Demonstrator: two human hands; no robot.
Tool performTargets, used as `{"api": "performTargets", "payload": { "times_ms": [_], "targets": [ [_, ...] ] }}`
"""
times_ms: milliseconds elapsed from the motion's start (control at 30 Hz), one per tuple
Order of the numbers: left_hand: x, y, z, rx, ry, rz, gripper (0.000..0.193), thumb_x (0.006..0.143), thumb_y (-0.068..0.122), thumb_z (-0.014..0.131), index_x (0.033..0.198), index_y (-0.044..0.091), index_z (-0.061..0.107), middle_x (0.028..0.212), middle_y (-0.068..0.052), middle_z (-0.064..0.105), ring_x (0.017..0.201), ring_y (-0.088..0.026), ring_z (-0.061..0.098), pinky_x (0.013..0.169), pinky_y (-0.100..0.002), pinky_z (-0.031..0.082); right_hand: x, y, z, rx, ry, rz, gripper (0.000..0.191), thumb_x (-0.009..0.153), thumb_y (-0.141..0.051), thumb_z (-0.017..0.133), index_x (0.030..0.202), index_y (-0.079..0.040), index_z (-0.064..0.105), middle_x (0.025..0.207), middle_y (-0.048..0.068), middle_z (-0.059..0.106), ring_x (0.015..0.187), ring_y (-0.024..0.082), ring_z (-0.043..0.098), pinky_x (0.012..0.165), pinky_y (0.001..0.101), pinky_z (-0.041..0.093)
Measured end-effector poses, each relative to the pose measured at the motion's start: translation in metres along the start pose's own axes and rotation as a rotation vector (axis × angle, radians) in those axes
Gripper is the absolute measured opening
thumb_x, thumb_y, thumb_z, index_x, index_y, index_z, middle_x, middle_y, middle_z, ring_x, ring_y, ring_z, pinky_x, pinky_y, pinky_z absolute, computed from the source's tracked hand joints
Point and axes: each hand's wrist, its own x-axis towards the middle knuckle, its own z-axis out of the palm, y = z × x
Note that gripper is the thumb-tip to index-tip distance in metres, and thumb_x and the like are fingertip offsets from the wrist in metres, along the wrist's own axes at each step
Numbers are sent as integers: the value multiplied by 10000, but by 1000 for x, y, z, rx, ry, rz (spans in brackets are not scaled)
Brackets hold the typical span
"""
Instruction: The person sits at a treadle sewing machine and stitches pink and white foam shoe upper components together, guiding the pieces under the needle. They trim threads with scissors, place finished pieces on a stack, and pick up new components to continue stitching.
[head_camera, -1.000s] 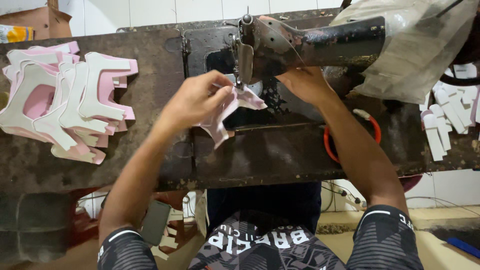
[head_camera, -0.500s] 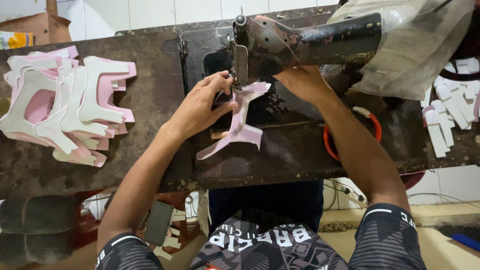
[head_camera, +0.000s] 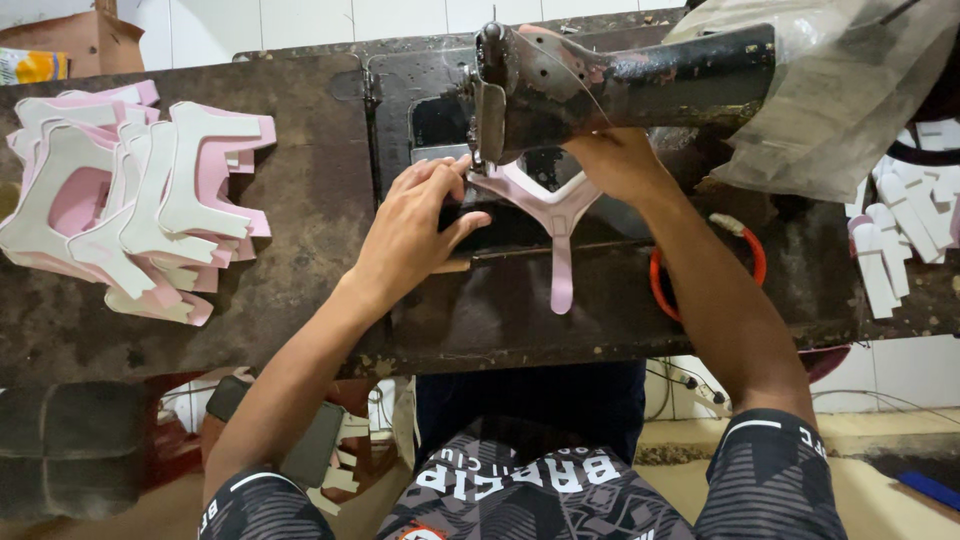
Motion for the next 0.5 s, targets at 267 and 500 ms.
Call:
{"api": "performTargets", "payload": {
  "times_ms": [267,500],
  "targets": [
    [-9,12,13,97,44,-26,510,893,265,811,1243,-50,615,1000,-103,658,1116,-328,626,1107,-471,440,7,-8,-7,-231,-44,-77,54,872,-9,655,918,9,676,813,73,641,777,189,603,656,395,482],
    [5,-12,13,110,-12,-203,204,1028,191,719,1146,39,652,1107,-115,696,1145,-307,634,1069,-444,464,14,-3,-6,-964,-10,-849,68,823,-15,746,809,-70,709,901,93,661,880,225,618,812,437,521]
  ]
}}
